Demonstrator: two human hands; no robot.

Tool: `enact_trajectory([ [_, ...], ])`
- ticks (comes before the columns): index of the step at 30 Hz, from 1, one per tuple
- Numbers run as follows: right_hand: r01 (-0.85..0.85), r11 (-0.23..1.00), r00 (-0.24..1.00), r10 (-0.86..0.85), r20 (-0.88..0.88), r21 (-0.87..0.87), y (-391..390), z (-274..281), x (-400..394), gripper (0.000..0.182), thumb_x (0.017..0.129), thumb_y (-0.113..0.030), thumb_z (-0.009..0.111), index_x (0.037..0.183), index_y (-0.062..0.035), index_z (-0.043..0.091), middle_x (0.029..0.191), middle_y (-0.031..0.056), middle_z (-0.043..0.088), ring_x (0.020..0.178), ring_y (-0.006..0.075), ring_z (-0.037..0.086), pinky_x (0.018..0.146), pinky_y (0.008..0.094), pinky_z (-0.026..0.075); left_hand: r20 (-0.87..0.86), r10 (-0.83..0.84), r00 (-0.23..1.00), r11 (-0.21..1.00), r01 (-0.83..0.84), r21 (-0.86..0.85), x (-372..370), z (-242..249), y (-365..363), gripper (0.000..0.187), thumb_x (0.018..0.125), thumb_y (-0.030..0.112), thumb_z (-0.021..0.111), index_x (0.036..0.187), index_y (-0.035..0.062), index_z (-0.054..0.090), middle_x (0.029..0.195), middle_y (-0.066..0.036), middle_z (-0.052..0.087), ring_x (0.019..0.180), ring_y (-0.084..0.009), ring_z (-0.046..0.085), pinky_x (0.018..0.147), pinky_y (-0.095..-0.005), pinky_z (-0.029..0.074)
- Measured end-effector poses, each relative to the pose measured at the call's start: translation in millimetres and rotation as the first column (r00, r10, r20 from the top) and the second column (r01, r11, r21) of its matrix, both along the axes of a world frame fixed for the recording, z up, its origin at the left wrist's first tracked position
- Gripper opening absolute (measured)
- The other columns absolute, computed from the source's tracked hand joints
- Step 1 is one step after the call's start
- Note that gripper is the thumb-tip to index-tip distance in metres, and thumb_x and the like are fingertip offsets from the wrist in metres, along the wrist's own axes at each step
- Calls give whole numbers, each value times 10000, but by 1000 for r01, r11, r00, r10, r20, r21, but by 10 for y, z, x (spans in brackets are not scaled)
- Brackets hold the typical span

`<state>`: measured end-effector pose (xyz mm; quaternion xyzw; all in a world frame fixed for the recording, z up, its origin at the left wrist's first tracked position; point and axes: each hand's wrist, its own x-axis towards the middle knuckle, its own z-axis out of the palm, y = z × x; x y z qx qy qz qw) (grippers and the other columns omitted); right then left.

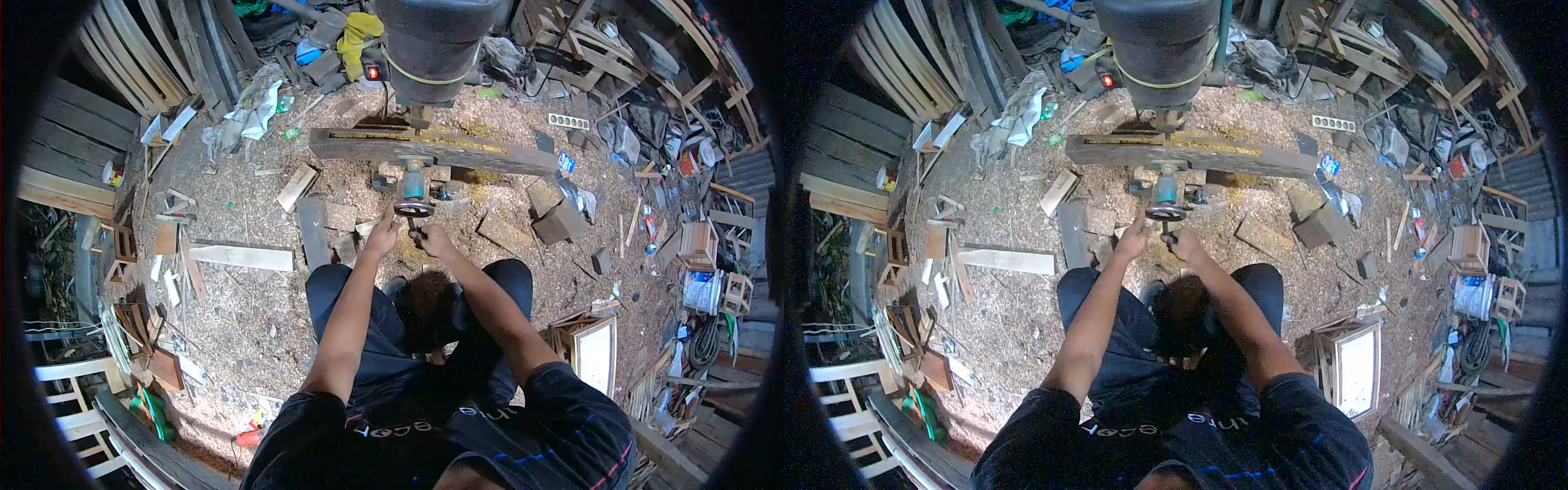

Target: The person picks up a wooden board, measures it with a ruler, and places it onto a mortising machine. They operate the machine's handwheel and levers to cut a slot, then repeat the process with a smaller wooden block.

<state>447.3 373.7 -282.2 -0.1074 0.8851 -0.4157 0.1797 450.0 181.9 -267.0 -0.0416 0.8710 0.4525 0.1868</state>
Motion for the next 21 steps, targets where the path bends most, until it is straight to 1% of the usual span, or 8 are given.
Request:
enact_trajectory([
  [1,5,1000,999,-4,-52,22,-70,-51,-23,455,839,-475,654,735,-34,692,665,214,622,638,380,616,618,441,477,0,-7,1000,1000,7,22,0,-37,-32,620,987,251,393,1528,236,91,1532,-197,252,1386,-355,306,1129,-356,273],
  [4,-14,999,999,16,-46,41,-53,-106,-49,370,848,-408,660,788,-46,708,716,236,629,713,403,627,668,474,483,30,29,999,981,-34,190,-20,-167,-90,624,986,251,392,1528,245,82,1555,-152,224,1412,-322,268,1138,-341,250],
  [5,-18,998,997,21,-71,54,-39,-101,-40,375,844,-402,671,761,-38,704,672,232,611,652,402,610,628,468,477,80,46,996,959,-67,276,-9,-66,-93,600,1022,349,373,1515,90,148,1563,-139,204,1426,-272,247,1147,-311,205],
  [9,8,999,999,-10,-51,-31,-24,-72,-18,369,844,-370,685,728,-20,691,612,220,589,570,379,584,582,450,465,190,-11,982,999,2,44,-56,394,-49,645,1005,485,248,1512,94,167,1561,-136,217,1422,-280,258,1140,-327,222],
  [12,39,996,992,-28,123,-86,-117,40,-24,345,844,-352,686,767,-16,690,664,215,618,623,370,613,601,449,469,170,-49,984,999,46,18,-72,388,-71,632,1005,458,256,1517,103,143,1558,-140,221,1420,-278,263,1141,-326,222],
  [13,19,990,1000,-22,-23,-139,-184,78,-22,293,833,-302,704,824,-9,687,747,212,649,707,362,637,649,443,481,122,-35,992,999,31,29,-58,342,-76,600,1010,408,258,1521,116,142,1546,-151,255,1408,-280,288,1143,-329,222],
  [17,55,984,989,-77,-130,-167,-440,132,-10,224,803,-212,732,877,-6,680,825,227,659,796,378,641,735,441,500,173,13,985,995,-30,91,-42,308,-152,555,1019,329,255,1524,126,151,1527,-159,300,1388,-267,326,1137,-318,229],
  [21,29,998,999,-27,23,-61,-454,145,-40,255,792,-223,732,927,-13,682,883,230,667,879,387,641,782,450,506,106,3,994,985,-21,171,-38,130,-207,550,1016,330,260,1529,171,143,1530,-156,294,1396,-267,310,1134,-325,237],
])
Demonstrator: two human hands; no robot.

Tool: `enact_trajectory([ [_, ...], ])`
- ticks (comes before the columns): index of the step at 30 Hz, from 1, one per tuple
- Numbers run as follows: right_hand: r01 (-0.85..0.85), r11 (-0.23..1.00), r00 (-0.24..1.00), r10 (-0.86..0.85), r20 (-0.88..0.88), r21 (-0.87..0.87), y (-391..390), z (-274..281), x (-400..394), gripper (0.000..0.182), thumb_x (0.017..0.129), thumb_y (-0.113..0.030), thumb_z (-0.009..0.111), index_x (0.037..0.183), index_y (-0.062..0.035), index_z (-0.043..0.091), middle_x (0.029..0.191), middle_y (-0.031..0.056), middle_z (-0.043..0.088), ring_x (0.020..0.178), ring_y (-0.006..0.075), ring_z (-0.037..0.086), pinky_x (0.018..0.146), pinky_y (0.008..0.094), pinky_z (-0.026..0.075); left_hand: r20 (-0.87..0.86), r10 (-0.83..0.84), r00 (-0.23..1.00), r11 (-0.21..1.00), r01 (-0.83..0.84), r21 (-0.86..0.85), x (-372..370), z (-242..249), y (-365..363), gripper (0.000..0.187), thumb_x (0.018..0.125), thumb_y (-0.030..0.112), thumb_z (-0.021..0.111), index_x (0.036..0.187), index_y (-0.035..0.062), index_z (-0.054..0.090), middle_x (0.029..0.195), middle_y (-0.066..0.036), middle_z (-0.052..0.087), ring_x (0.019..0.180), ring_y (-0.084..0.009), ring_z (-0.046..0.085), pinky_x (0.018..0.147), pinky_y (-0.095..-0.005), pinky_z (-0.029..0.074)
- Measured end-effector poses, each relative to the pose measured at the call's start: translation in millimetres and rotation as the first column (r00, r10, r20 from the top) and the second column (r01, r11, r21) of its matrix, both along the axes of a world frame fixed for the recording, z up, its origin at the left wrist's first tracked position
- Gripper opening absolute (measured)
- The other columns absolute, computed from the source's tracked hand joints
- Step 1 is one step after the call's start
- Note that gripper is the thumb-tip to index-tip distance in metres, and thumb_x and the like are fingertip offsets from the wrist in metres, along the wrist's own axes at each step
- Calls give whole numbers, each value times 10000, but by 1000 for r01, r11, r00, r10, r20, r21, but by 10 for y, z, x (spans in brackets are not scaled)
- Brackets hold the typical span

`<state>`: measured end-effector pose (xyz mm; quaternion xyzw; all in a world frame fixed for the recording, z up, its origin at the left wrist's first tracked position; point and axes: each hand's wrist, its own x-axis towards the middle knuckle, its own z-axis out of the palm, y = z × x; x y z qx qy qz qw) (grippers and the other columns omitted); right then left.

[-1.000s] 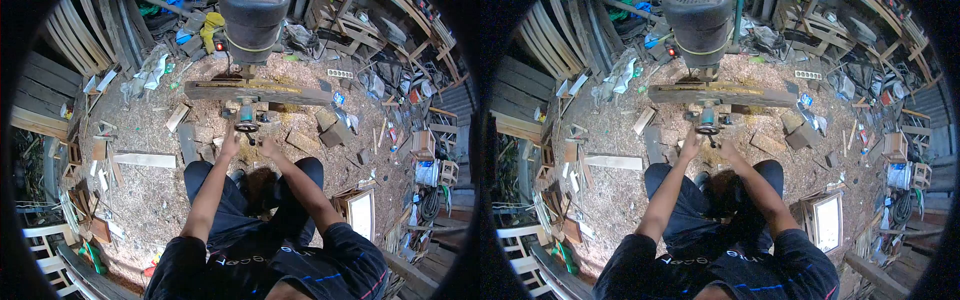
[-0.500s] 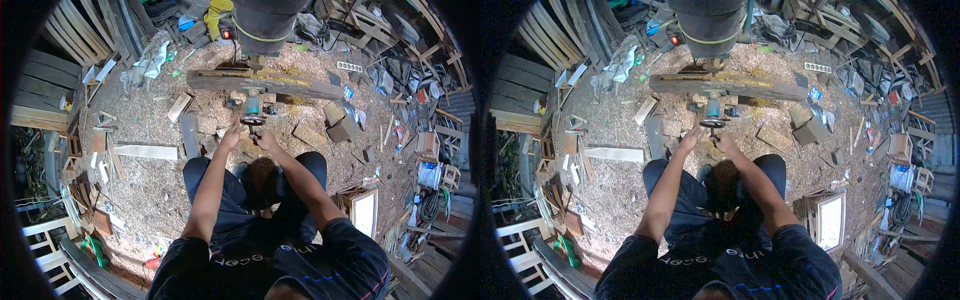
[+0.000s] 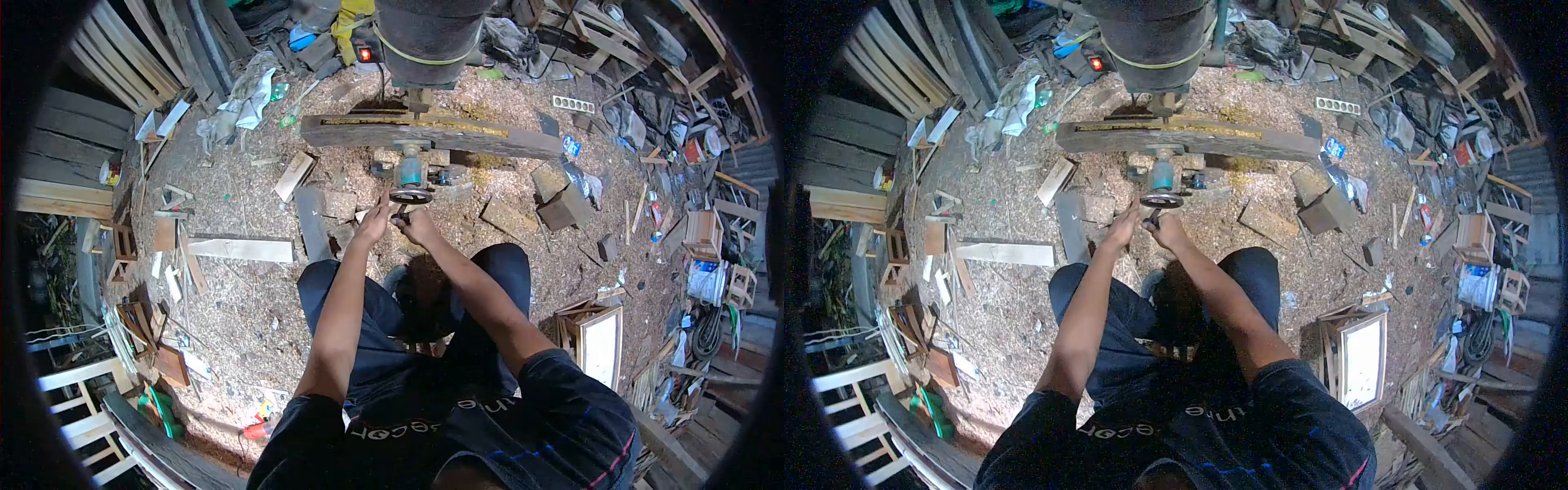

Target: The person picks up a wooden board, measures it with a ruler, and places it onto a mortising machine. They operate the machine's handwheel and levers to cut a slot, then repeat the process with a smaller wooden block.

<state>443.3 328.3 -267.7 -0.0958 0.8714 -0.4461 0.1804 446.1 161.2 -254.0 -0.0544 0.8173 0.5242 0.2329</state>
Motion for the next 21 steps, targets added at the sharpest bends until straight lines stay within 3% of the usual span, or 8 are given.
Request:
enact_trajectory([
  [3,52,998,998,-50,-44,30,-67,34,57,314,805,-244,715,1014,-18,655,911,248,663,907,419,630,813,464,508,63,-17,998,991,25,-133,-16,118,28,535,1015,348,261,1527,237,155,1535,-148,284,1394,-258,313,1136,-333,240],
  [4,19,998,999,-17,-44,58,-84,7,62,328,812,-249,702,1043,-24,643,929,256,659,919,426,626,820,473,506,131,79,988,997,-78,-14,18,370,96,660,993,513,237,1483,72,275,1522,-171,296,1404,-305,292,1145,-327,226],
  [7,-86,986,995,92,-39,140,-130,-39,78,375,832,-263,665,1129,-43,604,983,280,645,955,445,614,840,499,500,294,183,938,950,-246,194,12,337,127,656,993,513,235,1485,82,279,1530,-158,287,1395,-307,311,1138,-342,248],
  [13,-55,953,998,58,-1,299,-45,100,87,298,843,-161,591,1129,-82,619,947,249,660,902,415,643,774,506,515,36,54,998,987,-47,-154,33,299,172,615,993,447,257,1498,96,244,1535,-166,267,1401,-319,289,1148,-357,232],
  [15,-32,943,998,48,-39,333,49,223,120,271,841,-169,601,1094,-80,634,933,245,662,888,407,648,764,502,517,86,80,993,990,-68,-127,61,398,230,592,989,385,275,1500,90,231,1531,-177,264,1397,-320,293,1146,-351,234],
  [17,76,976,980,-34,-198,206,186,627,145,289,847,-188,627,1082,-22,643,864,241,666,827,383,667,709,465,529,-6,70,998,988,-70,-138,45,262,253,585,987,369,294,1494,83,242,1519,-184,292,1377,-326,331,1133,-359,259],
  [18,144,986,965,-120,-234,87,273,665,124,317,855,-203,635,1102,-4,636,858,236,671,825,372,674,708,445,534,-236,148,960,983,-169,-69,58,142,276,503,981,295,377,1424,57,396,1415,-208,450,1284,-340,463,1070,-374,350],
  [21,283,946,901,-319,-295,-159,432,998,-77,363,883,-243,646,1127,24,632,824,179,686,709,223,663,640,343,516,-448,245,860,968,-246,58,63,1021,322,403,970,242,451,1301,31,541,1265,-216,584,1187,-323,560,1000,-367,417],
])
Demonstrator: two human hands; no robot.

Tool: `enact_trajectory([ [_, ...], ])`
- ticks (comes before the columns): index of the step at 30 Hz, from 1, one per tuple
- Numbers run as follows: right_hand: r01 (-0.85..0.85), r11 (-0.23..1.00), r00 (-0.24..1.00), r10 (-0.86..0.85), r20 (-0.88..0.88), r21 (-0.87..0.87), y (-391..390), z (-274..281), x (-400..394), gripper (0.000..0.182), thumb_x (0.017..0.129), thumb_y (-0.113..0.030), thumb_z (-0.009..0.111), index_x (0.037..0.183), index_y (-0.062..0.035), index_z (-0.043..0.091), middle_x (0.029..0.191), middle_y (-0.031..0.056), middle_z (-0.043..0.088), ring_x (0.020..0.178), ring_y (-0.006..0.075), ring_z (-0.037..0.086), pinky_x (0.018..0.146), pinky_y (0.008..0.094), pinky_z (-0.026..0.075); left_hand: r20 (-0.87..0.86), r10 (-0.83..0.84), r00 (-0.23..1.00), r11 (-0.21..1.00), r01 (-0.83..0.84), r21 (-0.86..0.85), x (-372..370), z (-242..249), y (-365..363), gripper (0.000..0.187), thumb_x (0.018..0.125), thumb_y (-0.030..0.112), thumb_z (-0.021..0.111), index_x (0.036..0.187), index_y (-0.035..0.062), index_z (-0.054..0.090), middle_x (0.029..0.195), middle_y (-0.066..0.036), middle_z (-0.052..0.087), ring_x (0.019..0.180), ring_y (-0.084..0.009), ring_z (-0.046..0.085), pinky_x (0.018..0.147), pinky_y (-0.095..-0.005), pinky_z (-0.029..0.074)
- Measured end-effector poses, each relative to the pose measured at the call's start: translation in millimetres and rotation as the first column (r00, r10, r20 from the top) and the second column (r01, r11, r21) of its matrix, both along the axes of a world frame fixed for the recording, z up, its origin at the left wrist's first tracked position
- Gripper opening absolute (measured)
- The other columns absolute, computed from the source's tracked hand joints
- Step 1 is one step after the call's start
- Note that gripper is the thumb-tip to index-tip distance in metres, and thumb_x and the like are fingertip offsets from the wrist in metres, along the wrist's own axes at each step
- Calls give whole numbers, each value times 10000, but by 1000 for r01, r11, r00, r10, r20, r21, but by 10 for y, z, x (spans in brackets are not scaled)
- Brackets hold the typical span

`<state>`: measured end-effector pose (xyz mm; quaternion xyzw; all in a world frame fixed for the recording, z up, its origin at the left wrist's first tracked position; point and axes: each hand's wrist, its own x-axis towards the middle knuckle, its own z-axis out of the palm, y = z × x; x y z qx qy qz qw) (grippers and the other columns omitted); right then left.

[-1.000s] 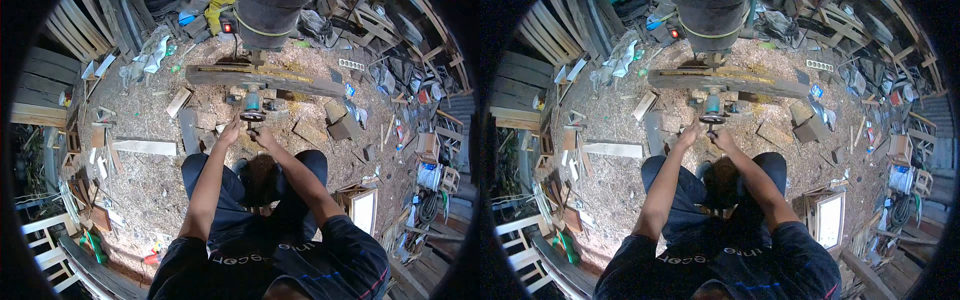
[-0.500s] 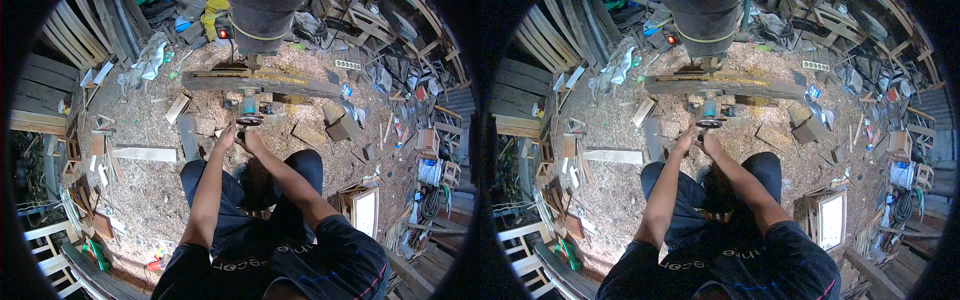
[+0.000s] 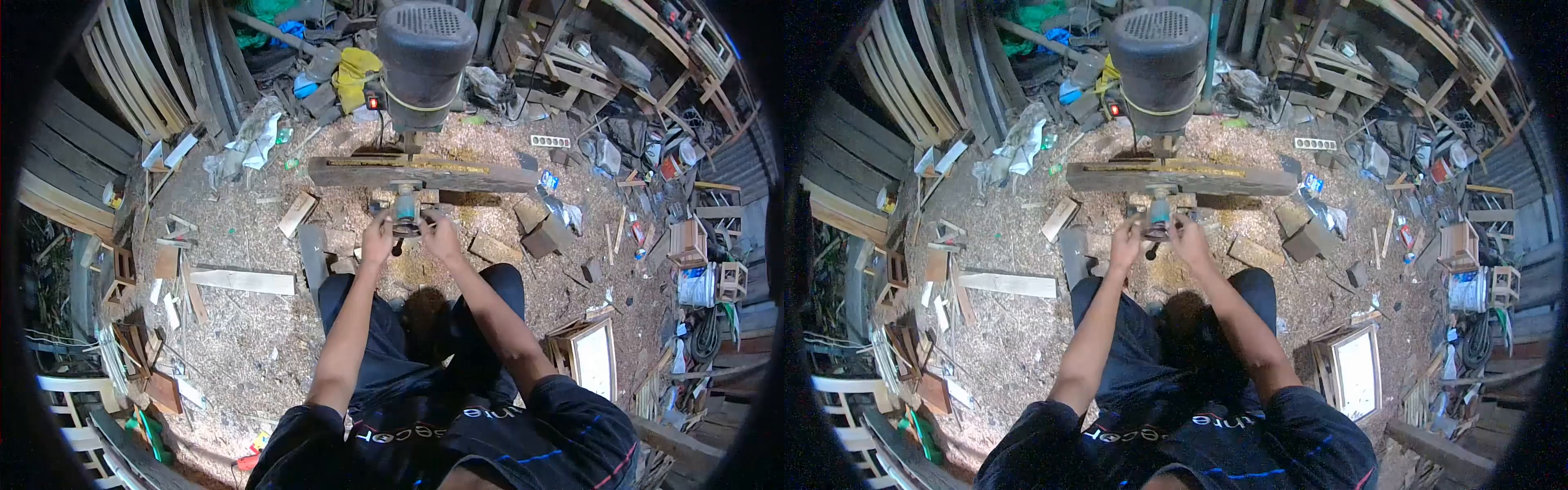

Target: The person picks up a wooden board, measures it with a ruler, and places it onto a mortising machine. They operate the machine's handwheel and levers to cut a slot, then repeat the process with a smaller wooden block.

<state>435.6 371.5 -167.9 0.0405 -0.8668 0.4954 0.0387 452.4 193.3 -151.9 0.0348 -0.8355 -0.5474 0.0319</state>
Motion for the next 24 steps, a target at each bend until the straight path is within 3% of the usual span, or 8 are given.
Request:
enact_trajectory([
  [1,21,998,999,-24,-47,-61,29,162,-40,358,887,-249,649,1111,30,638,807,158,685,680,190,639,625,328,504,1,101,995,994,-101,33,-56,132,26,312,957,196,503,1181,12,619,1133,-207,653,1073,-297,629,925,-357,468],
  [5,109,982,949,-148,-278,-152,9,955,-235,322,895,-239,658,1060,37,657,730,81,653,625,114,550,593,284,462,-455,280,845,959,-269,90,-509,943,83,310,951,228,569,1119,-27,617,1061,-155,664,937,-207,621,809,-344,484],
  [7,91,980,939,-143,-314,-176,33,1153,-354,316,898,-241,654,1059,31,659,731,83,657,625,112,560,571,279,454,-434,324,841,946,-279,167,-688,1552,121,302,942,214,597,1124,-26,610,1040,-148,660,881,-201,619,762,-321,491],
  [10,85,956,982,-129,-139,-282,22,1572,-371,366,889,-283,639,1078,30,659,940,218,690,857,318,683,746,364,516,-574,368,731,929,-311,198,-1374,1482,-12,309,912,204,649,1114,-26,615,997,-135,671,837,-189,628,743,-311,490],
  [14,82,968,948,-149,-280,-238,-62,1689,-430,349,890,-272,634,1062,30,665,934,220,689,863,309,683,744,358,516,-552,345,759,938,-300,173,-1497,1572,-53,308,878,182,693,1097,-24,624,932,-124,685,783,-186,635,721,-317,491],
  [15,81,962,966,-140,-218,-261,-60,1696,-391,345,888,-272,634,1042,34,671,927,226,688,871,309,682,747,353,516,-529,359,769,928,-231,293,-1531,1551,-68,277,853,225,714,1008,4,654,890,-159,676,781,-291,629,737,-369,478],
  [22,51,945,979,-111,-170,-322,-16,1193,-634,329,875,-258,648,1007,41,678,832,196,695,722,269,677,693,354,509,-690,237,684,924,-378,-57,-1449,1597,-174,289,820,225,745,979,3,651,802,-157,653,658,-281,597,624,-374,469],
  [24,54,954,984,-100,-144,-295,35,1069,-685,330,871,-263,655,1006,37,683,811,192,696,722,249,681,691,348,513,-660,216,719,946,-322,-42,-1451,1539,-214,285,810,216,753,973,11,644,790,-148,646,639,-276,591,600,-375,464],
])
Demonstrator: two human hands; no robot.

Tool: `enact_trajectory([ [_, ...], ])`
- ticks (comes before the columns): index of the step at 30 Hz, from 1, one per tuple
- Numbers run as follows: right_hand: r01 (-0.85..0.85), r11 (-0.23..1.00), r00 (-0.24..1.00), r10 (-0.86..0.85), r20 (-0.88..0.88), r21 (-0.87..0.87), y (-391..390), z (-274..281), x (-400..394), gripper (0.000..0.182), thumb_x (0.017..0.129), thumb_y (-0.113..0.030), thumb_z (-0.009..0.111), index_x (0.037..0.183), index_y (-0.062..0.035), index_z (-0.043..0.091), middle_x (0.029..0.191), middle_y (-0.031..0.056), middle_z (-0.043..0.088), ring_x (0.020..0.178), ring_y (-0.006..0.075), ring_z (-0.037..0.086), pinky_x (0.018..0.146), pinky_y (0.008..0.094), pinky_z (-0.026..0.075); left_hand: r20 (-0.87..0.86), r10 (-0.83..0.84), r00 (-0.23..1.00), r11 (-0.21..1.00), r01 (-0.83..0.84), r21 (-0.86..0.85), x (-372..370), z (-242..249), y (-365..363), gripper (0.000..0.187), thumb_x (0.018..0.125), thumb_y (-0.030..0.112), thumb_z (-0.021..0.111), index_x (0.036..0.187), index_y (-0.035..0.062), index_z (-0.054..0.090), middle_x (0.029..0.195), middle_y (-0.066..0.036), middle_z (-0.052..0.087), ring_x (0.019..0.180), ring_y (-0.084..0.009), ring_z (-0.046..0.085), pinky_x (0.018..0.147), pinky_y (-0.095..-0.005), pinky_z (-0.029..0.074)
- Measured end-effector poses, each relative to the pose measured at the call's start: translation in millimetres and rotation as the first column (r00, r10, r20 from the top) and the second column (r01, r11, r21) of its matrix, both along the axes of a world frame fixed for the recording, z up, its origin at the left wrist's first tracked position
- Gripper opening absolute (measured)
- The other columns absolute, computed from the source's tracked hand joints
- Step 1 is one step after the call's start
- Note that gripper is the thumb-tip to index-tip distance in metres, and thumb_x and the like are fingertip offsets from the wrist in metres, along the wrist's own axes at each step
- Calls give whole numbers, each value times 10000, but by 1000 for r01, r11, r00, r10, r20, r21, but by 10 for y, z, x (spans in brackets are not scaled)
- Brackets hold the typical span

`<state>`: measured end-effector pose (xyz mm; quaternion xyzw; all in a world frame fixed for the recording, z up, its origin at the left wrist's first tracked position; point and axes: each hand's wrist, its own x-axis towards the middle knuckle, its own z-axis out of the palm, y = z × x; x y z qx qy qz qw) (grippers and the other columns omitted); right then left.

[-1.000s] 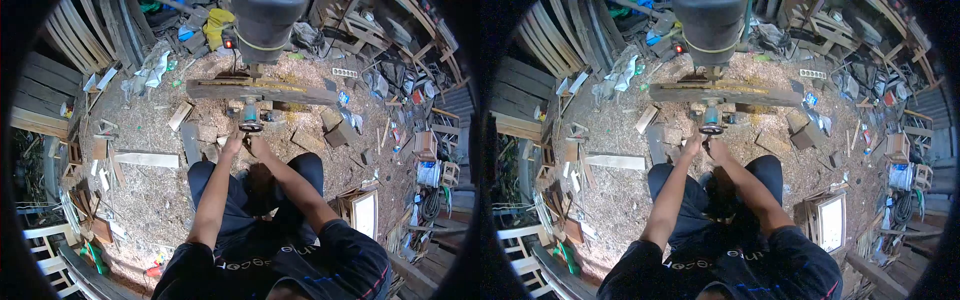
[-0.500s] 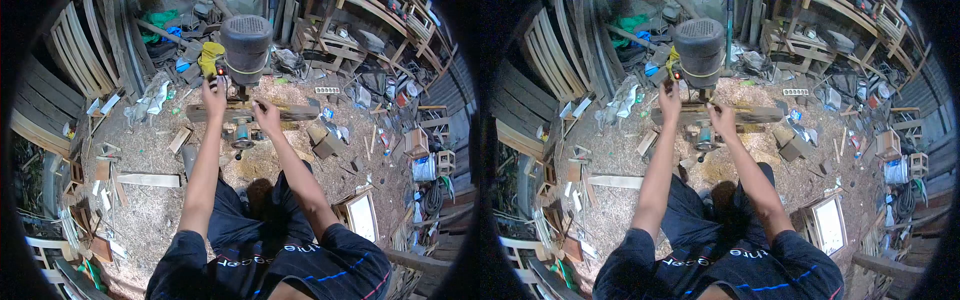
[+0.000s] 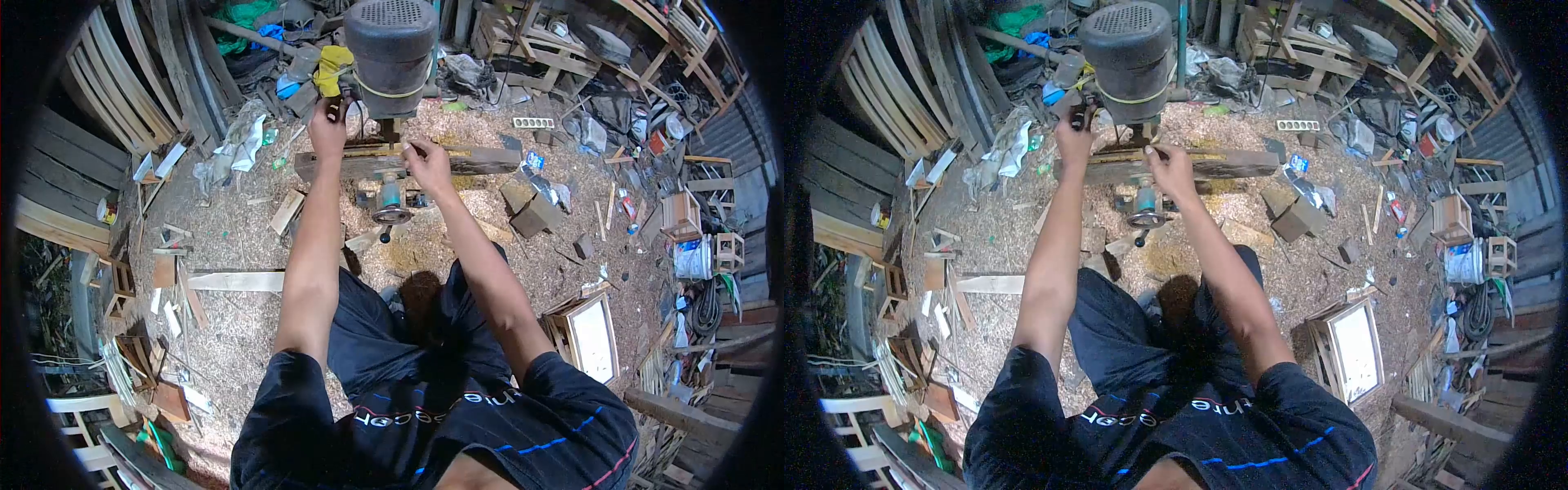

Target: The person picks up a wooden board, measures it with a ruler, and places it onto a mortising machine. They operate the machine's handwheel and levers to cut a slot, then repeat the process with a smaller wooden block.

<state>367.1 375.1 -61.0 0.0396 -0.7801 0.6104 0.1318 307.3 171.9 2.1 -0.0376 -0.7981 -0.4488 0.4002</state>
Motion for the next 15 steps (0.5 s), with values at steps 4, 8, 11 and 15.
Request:
enact_trajectory([
  [4,-49,998,990,45,137,29,168,-209,-39,325,854,-258,666,1014,25,687,857,208,699,804,297,695,744,376,524,123,-3,992,1000,1,19,34,-367,-43,246,820,171,721,1001,20,650,836,-165,662,690,-306,623,641,-384,484],
  [8,-23,959,998,7,58,283,430,-940,-208,304,847,-255,661,1010,0,691,860,213,692,825,375,674,742,425,522,542,-40,840,997,68,-33,90,-1575,-313,267,830,231,686,992,19,680,916,-196,688,856,-328,669,750,-384,512],
  [11,-130,904,986,76,145,408,451,-1373,-36,280,845,-251,648,965,-2,692,851,220,685,824,398,655,744,448,516,782,-218,584,965,251,82,506,-2202,-320,453,901,393,612,1100,-13,640,1068,-249,653,994,-393,633,846,-401,498],
  [15,-411,816,814,128,566,407,111,-1559,209,450,903,-361,593,1041,68,602,974,275,648,925,409,633,815,457,502,945,-37,326,983,181,-25,976,-2692,23,573,947,497,473,1171,-13,605,1162,-268,611,1116,-380,582,937,-401,440],
])
